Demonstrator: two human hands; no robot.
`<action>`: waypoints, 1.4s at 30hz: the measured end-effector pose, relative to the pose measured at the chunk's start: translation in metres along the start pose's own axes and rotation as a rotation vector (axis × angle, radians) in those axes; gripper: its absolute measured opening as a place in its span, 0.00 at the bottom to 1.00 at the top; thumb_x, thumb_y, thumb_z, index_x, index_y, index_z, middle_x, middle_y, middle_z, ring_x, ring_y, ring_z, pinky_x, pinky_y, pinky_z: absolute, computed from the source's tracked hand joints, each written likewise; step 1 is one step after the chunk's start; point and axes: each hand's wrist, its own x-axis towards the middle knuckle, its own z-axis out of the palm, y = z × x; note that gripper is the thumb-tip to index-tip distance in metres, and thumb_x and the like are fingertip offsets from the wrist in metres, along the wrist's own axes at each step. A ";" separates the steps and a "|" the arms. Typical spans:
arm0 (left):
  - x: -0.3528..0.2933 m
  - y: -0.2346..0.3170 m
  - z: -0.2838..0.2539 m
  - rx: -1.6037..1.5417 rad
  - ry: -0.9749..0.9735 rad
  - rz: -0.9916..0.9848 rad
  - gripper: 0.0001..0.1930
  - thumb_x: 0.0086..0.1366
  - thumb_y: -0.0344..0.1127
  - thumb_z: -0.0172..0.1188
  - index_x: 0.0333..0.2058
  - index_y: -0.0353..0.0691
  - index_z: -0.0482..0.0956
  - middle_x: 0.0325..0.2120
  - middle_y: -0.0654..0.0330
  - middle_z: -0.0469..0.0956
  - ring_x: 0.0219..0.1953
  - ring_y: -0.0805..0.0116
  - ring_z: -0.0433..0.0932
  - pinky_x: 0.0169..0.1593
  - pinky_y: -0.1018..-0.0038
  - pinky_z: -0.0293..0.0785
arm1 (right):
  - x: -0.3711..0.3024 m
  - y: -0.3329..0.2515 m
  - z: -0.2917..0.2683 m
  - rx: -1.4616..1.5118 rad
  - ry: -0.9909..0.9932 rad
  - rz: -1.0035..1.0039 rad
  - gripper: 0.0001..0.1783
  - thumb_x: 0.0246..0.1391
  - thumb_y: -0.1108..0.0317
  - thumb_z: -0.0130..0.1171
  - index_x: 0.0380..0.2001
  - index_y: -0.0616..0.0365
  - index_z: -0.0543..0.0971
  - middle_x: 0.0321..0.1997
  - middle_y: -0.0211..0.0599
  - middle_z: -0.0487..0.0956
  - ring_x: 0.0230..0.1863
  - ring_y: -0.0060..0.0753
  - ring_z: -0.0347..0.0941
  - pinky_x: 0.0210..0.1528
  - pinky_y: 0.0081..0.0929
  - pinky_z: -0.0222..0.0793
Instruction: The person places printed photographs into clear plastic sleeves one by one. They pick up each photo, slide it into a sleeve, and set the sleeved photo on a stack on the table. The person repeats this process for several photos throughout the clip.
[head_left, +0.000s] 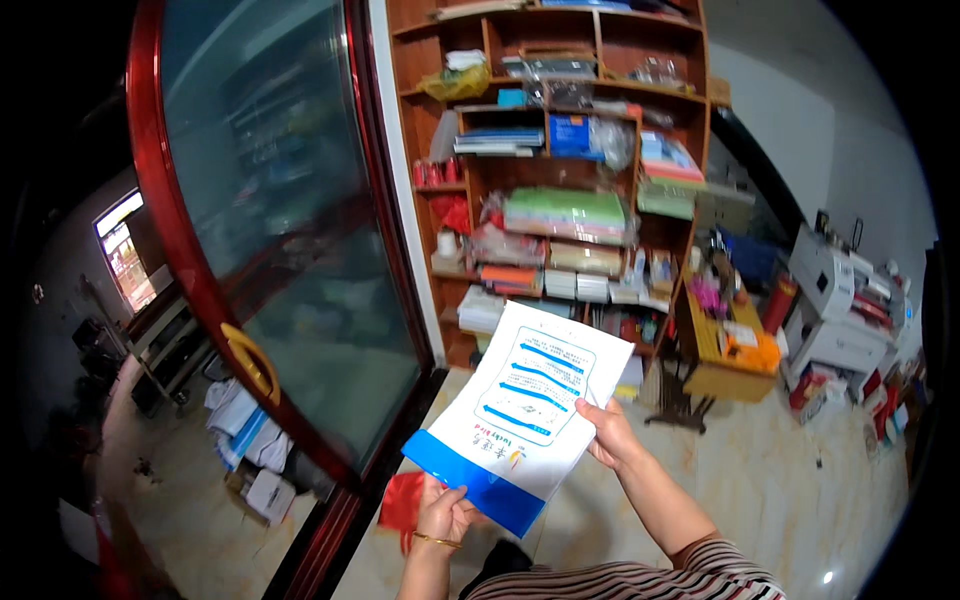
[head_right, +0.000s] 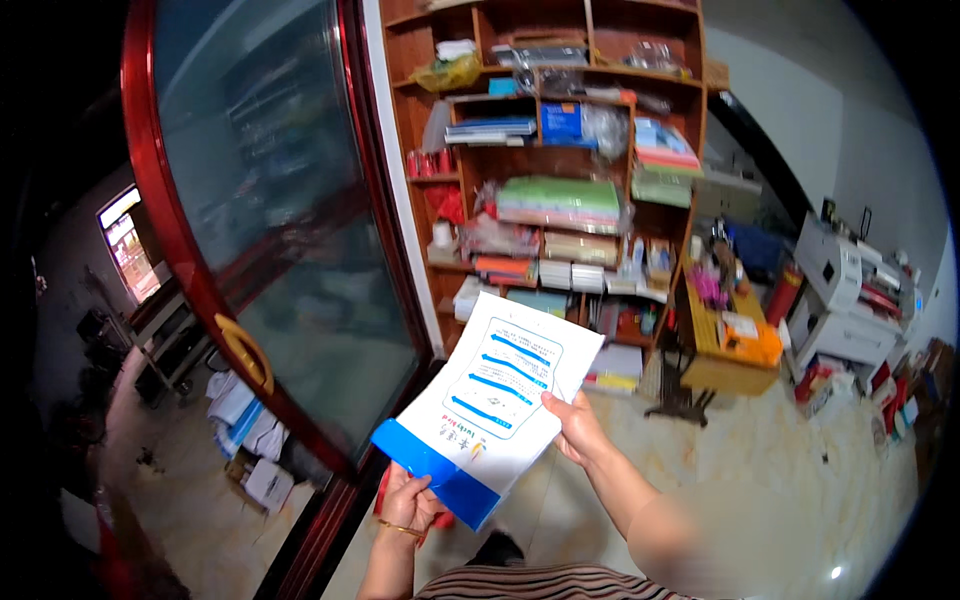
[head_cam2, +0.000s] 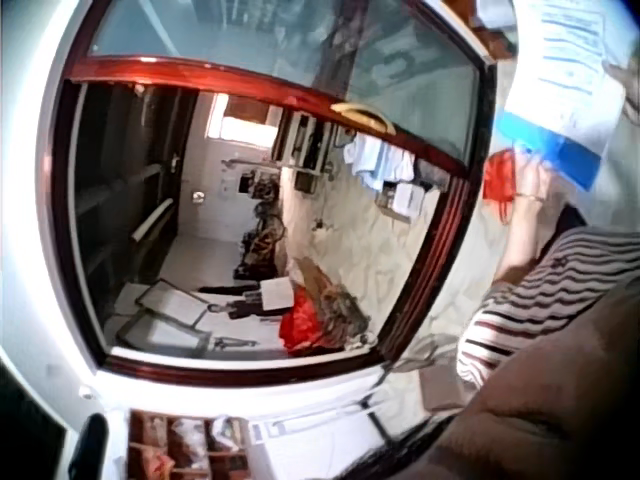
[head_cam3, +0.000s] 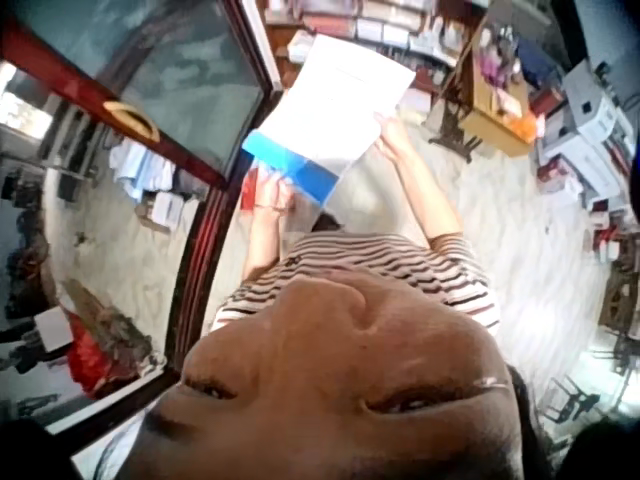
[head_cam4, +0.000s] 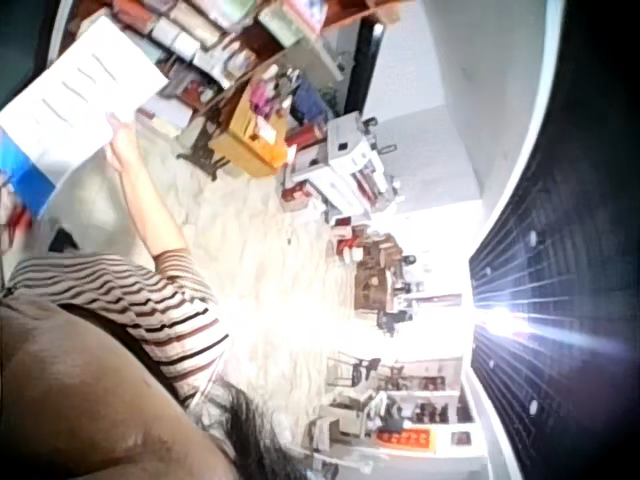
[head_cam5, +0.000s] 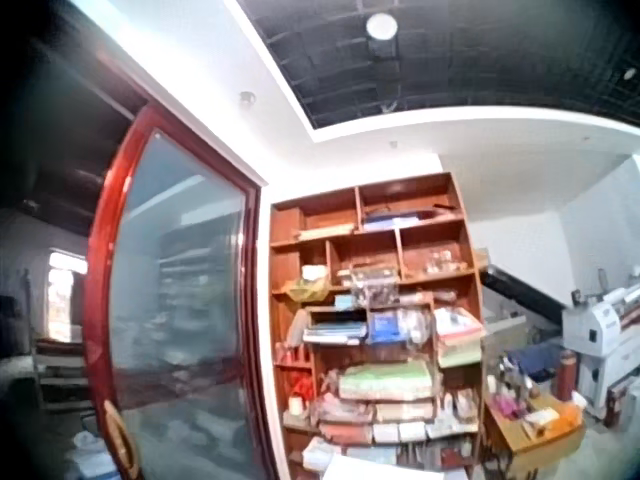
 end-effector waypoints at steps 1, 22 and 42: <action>0.031 0.011 0.004 -0.015 -0.053 0.044 0.37 0.56 0.15 0.39 0.63 0.47 0.40 0.47 0.41 0.68 0.34 0.51 0.80 0.29 0.61 0.83 | 0.032 -0.010 0.003 -0.002 -0.001 -0.023 0.24 0.58 0.77 0.45 0.57 0.69 0.57 0.58 0.50 0.65 0.57 0.46 0.65 0.56 0.40 0.66; 0.701 0.203 0.208 0.070 -0.225 0.317 0.28 0.60 0.16 0.34 0.58 0.46 0.52 0.51 0.46 0.66 0.47 0.48 0.74 0.39 0.66 0.81 | 0.703 -0.269 0.007 0.393 -0.338 -0.087 0.26 0.56 0.59 0.54 0.52 0.63 0.60 0.51 0.49 0.66 0.54 0.44 0.66 0.58 0.48 0.64; 0.826 0.194 0.142 0.750 0.191 0.796 0.12 0.65 0.37 0.50 0.39 0.38 0.58 0.22 0.60 0.68 0.21 0.75 0.69 0.21 0.79 0.70 | 0.645 0.021 -0.230 0.077 -0.068 0.668 0.08 0.55 0.62 0.55 0.35 0.50 0.74 0.31 0.28 0.75 0.29 0.26 0.71 0.36 0.28 0.70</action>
